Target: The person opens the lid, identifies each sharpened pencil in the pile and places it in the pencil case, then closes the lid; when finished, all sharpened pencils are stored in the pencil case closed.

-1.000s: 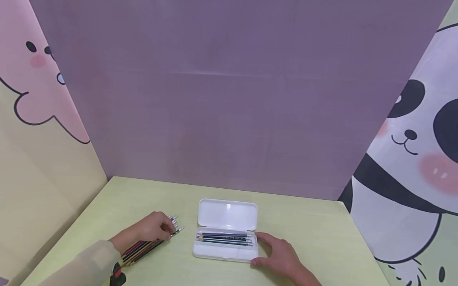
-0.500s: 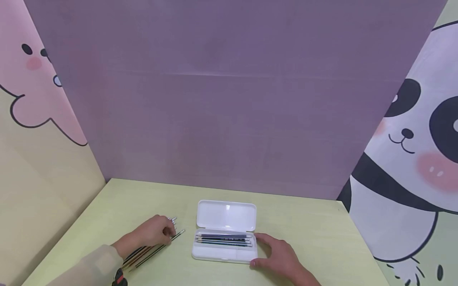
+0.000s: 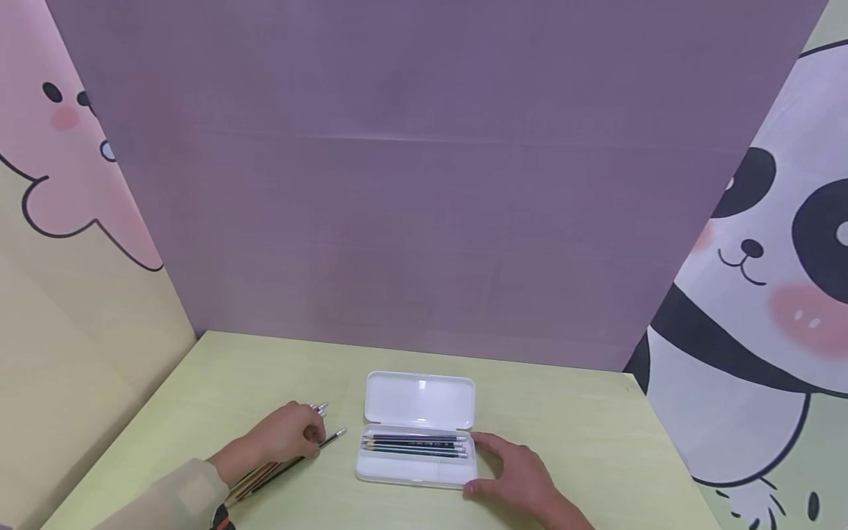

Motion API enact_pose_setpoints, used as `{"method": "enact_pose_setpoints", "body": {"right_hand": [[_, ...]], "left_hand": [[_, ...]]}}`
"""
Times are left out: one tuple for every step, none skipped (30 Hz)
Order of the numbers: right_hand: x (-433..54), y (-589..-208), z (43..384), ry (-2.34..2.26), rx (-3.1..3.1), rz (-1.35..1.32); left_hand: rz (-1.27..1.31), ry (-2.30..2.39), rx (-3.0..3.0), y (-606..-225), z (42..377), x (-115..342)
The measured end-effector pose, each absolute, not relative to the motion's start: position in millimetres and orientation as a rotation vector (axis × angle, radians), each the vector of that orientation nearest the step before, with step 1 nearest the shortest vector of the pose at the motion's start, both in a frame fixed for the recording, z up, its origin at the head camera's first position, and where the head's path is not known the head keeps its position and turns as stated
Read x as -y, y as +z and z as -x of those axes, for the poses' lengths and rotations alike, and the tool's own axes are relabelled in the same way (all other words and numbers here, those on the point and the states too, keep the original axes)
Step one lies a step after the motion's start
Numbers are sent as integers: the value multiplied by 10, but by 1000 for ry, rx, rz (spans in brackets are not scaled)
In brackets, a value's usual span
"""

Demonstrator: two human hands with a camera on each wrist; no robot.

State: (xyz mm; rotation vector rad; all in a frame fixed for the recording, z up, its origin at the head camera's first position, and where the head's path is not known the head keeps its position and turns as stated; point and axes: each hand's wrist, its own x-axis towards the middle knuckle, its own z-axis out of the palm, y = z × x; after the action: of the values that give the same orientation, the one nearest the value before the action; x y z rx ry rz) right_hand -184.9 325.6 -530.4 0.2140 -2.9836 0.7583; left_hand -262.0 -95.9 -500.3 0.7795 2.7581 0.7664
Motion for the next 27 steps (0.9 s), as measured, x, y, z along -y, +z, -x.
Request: {"method": "enact_pose_setpoints", "body": {"right_hand": [[-3256, -5306, 1849, 757, 2985, -212], [-3256, -5310, 1850, 756, 2986, -211], [-3257, -5313, 1849, 754, 2988, -204], [-3258, -5319, 1850, 754, 2989, -197], [-3259, -5322, 1850, 755, 2988, -192], [-3261, -5327, 1849, 757, 2988, -184], [-3263, -5331, 1850, 761, 2987, -181], [-3264, -5336, 1851, 762, 2985, -179], [-3267, -5342, 1852, 762, 2986, -175], [-3269, -5348, 1853, 765, 2985, -174], [-3271, -5353, 1853, 766, 2984, -174], [-3273, -5357, 1852, 765, 2985, -172], [-3273, -5358, 1850, 765, 2986, -173], [-3274, -5361, 1849, 763, 2986, -173], [-3275, -5362, 1846, 762, 2989, -174], [-3274, -5361, 1842, 759, 2991, -176], [-3274, -5359, 1839, 759, 2993, -178], [-3272, -5354, 1835, 759, 2995, -181], [-3270, -5348, 1832, 762, 2996, -183], [-3269, -5342, 1830, 765, 2995, -186], [-3267, -5336, 1827, 765, 2995, -186], [-3265, -5330, 1827, 763, 2995, -186], [-3263, -5324, 1828, 763, 2995, -187], [-3260, -5318, 1829, 762, 2994, -186], [-3258, -5311, 1829, 761, 2992, -189], [-3255, -5305, 1831, 759, 2991, -189], [-3252, -5301, 1832, 757, 2992, -189]], "left_hand": [[-786, 785, -2755, -5001, 2621, 960], [-790, 796, -2754, -5000, 2623, 962], [-794, 814, -2750, -4996, 2626, 964], [-797, 833, -2744, -4989, 2631, 966], [-801, 844, -2743, -4985, 2638, 969], [-804, 859, -2739, -4981, 2645, 971], [-807, 867, -2736, -4977, 2654, 972], [-813, 874, -2732, -4970, 2662, 972], [-816, 887, -2724, -4959, 2668, 971], [-822, 896, -2719, -4951, 2675, 967], [-828, 901, -2717, -4940, 2679, 960], [-832, 913, -2710, -4924, 2681, 952], [-831, 916, -2708, -4907, 2684, 939], [-832, 921, -2709, -4890, 2686, 924], [-831, 921, -2711, -4874, 2690, 905], [-835, 918, -2716, -4861, 2696, 883], [-837, 914, -2719, -4843, 2702, 859], [-840, 916, -2719, -4826, 2710, 832], [-845, 921, -2718, -4810, 2720, 800], [-855, 926, -2717, -4796, 2732, 768], [-864, 935, -2713, -4783, 2746, 732], [-874, 948, -2707, -4771, 2760, 694], [-883, 963, -2698, -4756, 2774, 652], [-891, 978, -2689, -4747, 2789, 606], [-893, 994, -2679, -4738, 2803, 557], [-898, 1001, -2672, -4730, 2816, 504], [-901, 1010, -2662, -4717, 2826, 451]]}}
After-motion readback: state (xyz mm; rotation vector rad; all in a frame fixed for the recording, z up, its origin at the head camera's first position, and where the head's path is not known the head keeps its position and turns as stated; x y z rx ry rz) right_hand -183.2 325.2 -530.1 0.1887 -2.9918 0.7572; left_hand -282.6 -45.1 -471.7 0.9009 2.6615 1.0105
